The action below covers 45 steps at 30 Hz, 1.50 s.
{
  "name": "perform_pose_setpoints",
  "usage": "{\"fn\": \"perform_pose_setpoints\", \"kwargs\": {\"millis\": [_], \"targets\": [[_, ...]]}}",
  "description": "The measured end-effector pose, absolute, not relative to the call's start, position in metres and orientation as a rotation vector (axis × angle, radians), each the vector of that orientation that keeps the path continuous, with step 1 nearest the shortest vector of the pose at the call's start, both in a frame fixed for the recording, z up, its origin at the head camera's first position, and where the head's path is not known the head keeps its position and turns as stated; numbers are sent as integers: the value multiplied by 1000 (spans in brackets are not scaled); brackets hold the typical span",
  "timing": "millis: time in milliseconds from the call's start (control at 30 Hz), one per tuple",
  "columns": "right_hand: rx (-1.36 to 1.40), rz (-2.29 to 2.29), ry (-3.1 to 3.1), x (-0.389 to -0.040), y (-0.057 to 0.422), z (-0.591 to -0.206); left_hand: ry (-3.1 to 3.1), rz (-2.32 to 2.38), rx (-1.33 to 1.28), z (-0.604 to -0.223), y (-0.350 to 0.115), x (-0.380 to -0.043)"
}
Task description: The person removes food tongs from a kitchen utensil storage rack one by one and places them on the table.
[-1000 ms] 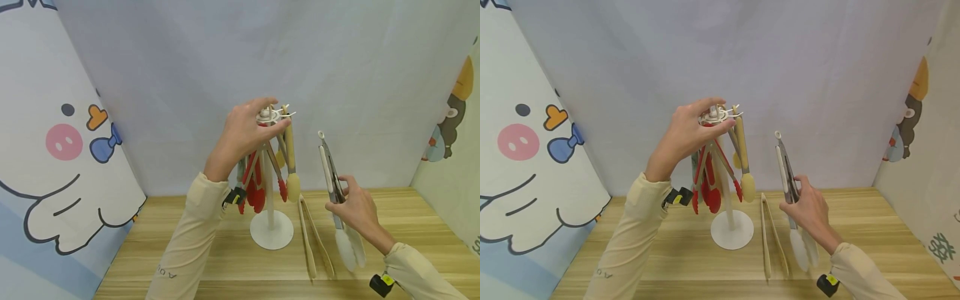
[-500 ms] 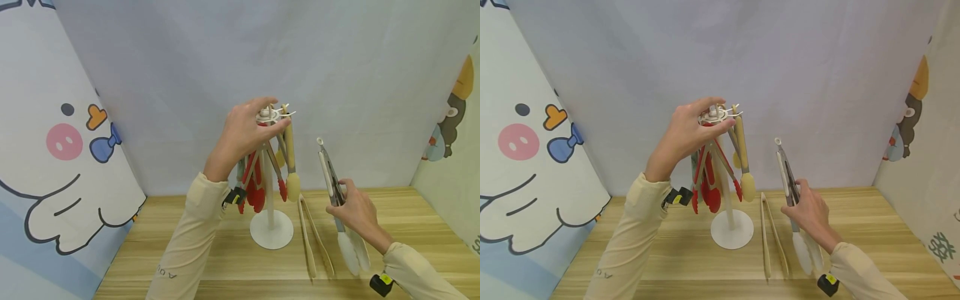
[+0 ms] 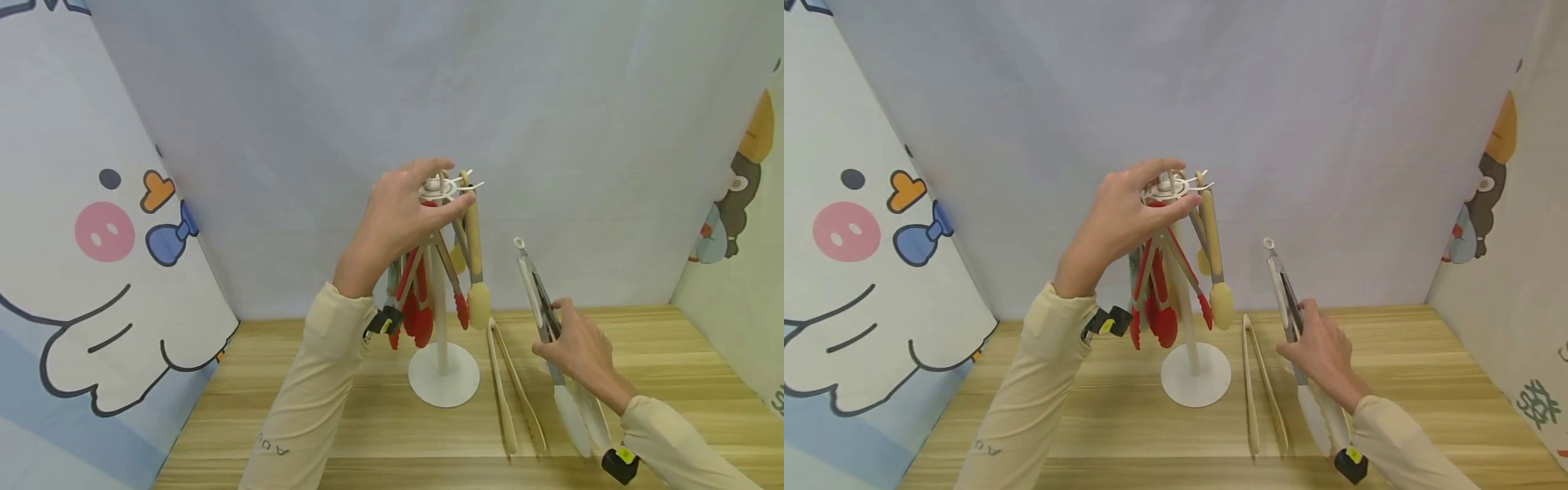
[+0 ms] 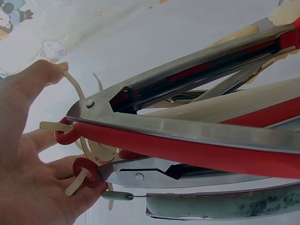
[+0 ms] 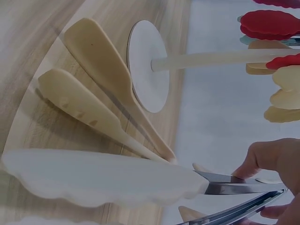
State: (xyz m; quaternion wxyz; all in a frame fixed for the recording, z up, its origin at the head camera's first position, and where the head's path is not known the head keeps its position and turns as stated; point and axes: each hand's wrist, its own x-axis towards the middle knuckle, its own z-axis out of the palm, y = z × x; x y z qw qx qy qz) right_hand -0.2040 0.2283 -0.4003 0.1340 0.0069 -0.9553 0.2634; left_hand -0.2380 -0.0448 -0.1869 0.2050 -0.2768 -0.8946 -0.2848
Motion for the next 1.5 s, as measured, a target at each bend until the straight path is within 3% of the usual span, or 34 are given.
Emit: {"fn": "perform_pose_setpoints", "kwargs": {"millis": [1500], "targets": [[-5, 663, -3012, -219, 227, -437, -2468, -808, -777, -190, -46, -239]]}}
